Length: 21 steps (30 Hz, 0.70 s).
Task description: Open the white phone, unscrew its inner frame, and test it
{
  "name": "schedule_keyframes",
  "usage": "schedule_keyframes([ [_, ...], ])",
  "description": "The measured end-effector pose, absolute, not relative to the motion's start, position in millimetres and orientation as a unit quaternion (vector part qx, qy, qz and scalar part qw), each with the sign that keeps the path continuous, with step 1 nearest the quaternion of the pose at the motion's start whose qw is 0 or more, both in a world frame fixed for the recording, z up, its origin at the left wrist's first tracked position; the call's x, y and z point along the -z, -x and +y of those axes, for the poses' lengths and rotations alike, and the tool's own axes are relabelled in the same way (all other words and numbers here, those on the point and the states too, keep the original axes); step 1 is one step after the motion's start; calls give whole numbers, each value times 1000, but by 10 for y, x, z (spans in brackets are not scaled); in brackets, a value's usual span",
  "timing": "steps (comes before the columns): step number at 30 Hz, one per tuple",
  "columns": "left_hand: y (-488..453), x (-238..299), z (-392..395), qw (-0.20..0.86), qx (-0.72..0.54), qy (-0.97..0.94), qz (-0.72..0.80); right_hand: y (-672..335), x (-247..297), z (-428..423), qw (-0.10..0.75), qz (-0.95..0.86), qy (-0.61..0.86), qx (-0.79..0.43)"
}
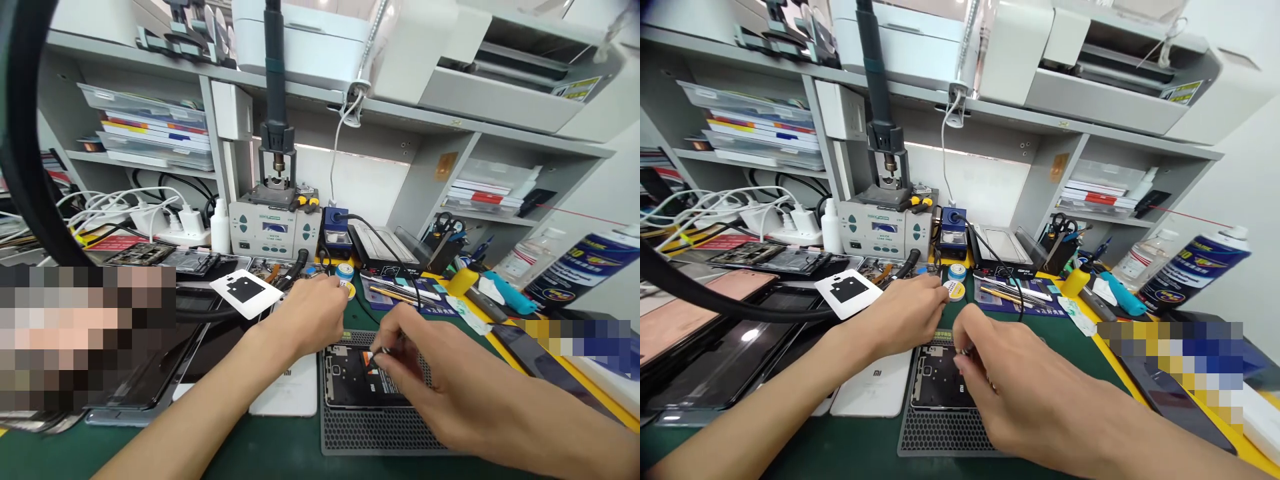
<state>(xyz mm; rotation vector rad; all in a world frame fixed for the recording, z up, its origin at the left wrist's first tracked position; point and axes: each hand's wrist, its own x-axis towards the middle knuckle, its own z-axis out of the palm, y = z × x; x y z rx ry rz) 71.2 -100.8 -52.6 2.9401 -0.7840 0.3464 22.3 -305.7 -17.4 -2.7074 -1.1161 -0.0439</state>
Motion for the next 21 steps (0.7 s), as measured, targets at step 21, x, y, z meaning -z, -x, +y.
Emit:
schedule_keyframes([
  [21,-687,532,-865,54,-113,-960,-249,-307,85,-2960,117,-365,923,-21],
])
